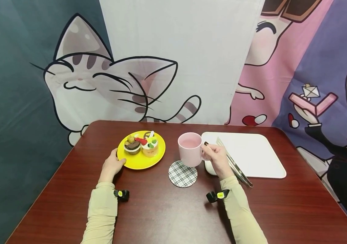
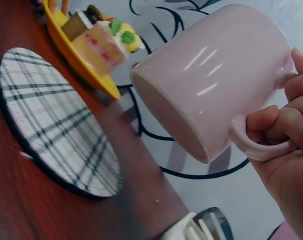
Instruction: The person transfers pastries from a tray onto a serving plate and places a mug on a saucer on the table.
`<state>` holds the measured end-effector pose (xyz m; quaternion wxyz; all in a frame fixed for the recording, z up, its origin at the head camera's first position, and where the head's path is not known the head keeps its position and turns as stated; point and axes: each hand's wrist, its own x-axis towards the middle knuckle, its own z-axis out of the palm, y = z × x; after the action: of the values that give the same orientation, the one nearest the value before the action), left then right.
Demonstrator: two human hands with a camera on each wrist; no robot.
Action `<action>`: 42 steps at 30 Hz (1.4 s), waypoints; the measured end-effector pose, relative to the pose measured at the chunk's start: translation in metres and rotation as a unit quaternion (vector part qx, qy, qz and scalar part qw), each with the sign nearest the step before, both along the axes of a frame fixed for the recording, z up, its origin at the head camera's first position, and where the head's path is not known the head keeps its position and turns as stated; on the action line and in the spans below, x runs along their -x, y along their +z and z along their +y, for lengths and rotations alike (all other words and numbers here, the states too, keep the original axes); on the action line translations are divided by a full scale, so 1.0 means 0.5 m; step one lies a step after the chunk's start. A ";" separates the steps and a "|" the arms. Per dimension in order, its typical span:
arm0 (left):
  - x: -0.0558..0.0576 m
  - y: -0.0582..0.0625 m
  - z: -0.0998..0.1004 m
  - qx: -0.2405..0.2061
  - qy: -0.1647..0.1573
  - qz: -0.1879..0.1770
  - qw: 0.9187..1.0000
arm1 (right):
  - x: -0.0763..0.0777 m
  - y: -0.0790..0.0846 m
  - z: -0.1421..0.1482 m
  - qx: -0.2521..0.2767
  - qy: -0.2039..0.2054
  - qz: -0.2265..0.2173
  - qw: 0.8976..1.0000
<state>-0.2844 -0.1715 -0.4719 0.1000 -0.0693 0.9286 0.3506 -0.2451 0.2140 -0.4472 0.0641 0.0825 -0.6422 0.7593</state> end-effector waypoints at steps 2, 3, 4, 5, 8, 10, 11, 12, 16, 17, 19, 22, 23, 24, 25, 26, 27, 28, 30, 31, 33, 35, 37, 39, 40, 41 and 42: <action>0.001 0.000 0.001 0.002 0.000 0.002 1.000 | 0.001 -0.006 -0.004 0.003 0.006 0.000 1.000; 0.002 0.000 0.002 0.003 0.000 0.003 1.000 | 0.002 -0.008 -0.006 0.005 0.009 0.000 1.000; 0.003 0.000 0.003 0.004 -0.001 0.004 1.000 | 0.002 -0.011 -0.007 0.005 0.014 0.001 1.000; 0.003 0.000 0.004 0.004 -0.001 0.003 1.000 | 0.002 -0.014 -0.007 0.004 0.019 0.002 1.000; 0.006 0.001 0.005 0.004 -0.002 0.002 1.000 | 0.002 -0.020 -0.009 -0.008 0.027 -0.001 1.000; 0.007 0.002 0.006 0.005 -0.002 0.001 1.000 | 0.002 -0.023 -0.010 -0.025 0.028 -0.003 0.999; 0.007 0.002 0.006 0.005 -0.002 0.001 1.000 | 0.002 -0.025 -0.011 -0.033 0.028 -0.002 0.999; 0.007 0.003 0.006 0.005 -0.002 0.001 1.000 | 0.002 -0.026 -0.013 -0.041 0.029 -0.003 0.999; 0.008 -0.001 0.005 0.005 -0.001 0.000 1.000 | 0.000 -0.035 -0.021 -0.058 0.034 -0.005 0.998; 0.008 -0.002 0.005 0.005 -0.001 -0.001 1.000 | 0.000 -0.038 -0.023 -0.058 0.037 -0.009 0.998; 0.008 -0.005 0.005 0.004 0.000 -0.004 1.000 | -0.001 -0.042 -0.026 -0.054 0.043 -0.025 0.997; 0.007 -0.008 0.005 0.003 0.001 -0.004 1.000 | 0.000 -0.046 -0.030 -0.038 0.058 -0.051 0.996; 0.007 -0.009 0.006 0.002 0.002 -0.005 1.000 | 0.000 -0.046 -0.030 -0.032 0.063 -0.058 0.996; 0.007 -0.009 0.006 0.003 0.003 -0.004 1.000 | 0.000 -0.047 -0.030 -0.026 0.068 -0.064 0.995; 0.007 -0.009 0.006 0.003 0.003 -0.004 1.000 | -0.001 -0.047 -0.031 -0.023 0.073 -0.067 0.995; 0.007 -0.009 0.006 0.004 0.003 -0.003 1.000 | 0.000 -0.047 -0.030 -0.021 0.075 -0.069 0.995; 0.007 -0.008 0.006 0.004 0.003 -0.001 1.000 | 0.000 -0.048 -0.029 -0.019 0.077 -0.072 0.994; 0.007 -0.008 0.006 0.005 0.003 -0.001 1.000 | 0.000 -0.048 -0.028 -0.020 0.081 -0.072 0.994; 0.007 -0.007 0.006 0.006 0.002 0.000 1.000 | 0.000 -0.048 -0.025 -0.027 0.082 -0.076 0.993; 0.006 -0.007 0.006 0.006 0.002 -0.001 1.000 | 0.000 -0.048 -0.023 -0.032 0.085 -0.079 0.993; 0.005 -0.005 0.006 0.006 0.001 0.000 1.000 | 0.001 -0.048 -0.017 -0.048 0.098 -0.089 0.990; 0.004 -0.003 0.004 0.004 0.000 -0.001 1.000 | 0.002 -0.047 -0.009 -0.074 0.114 -0.098 0.986; 0.002 -0.002 0.003 0.002 -0.001 0.000 1.000 | 0.004 -0.047 0.000 -0.101 0.133 -0.109 0.980; 0.001 -0.001 0.001 0.001 -0.001 -0.001 1.000 | 0.007 -0.046 0.010 -0.134 0.146 -0.117 0.973; 0.001 0.000 0.000 0.001 -0.001 0.000 1.000 | 0.008 -0.046 0.015 -0.150 0.151 -0.118 0.970; 0.000 0.000 0.000 0.001 -0.001 0.000 1.000 | 0.009 -0.045 0.019 -0.165 0.156 -0.120 0.967; -0.001 0.000 0.000 0.001 -0.001 0.001 1.000 | 0.009 -0.044 0.022 -0.176 0.159 -0.122 0.964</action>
<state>-0.2840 -0.1716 -0.4718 0.0996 -0.0681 0.9293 0.3491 -0.2495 0.2251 -0.4694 -0.1515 0.1003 -0.7471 0.6394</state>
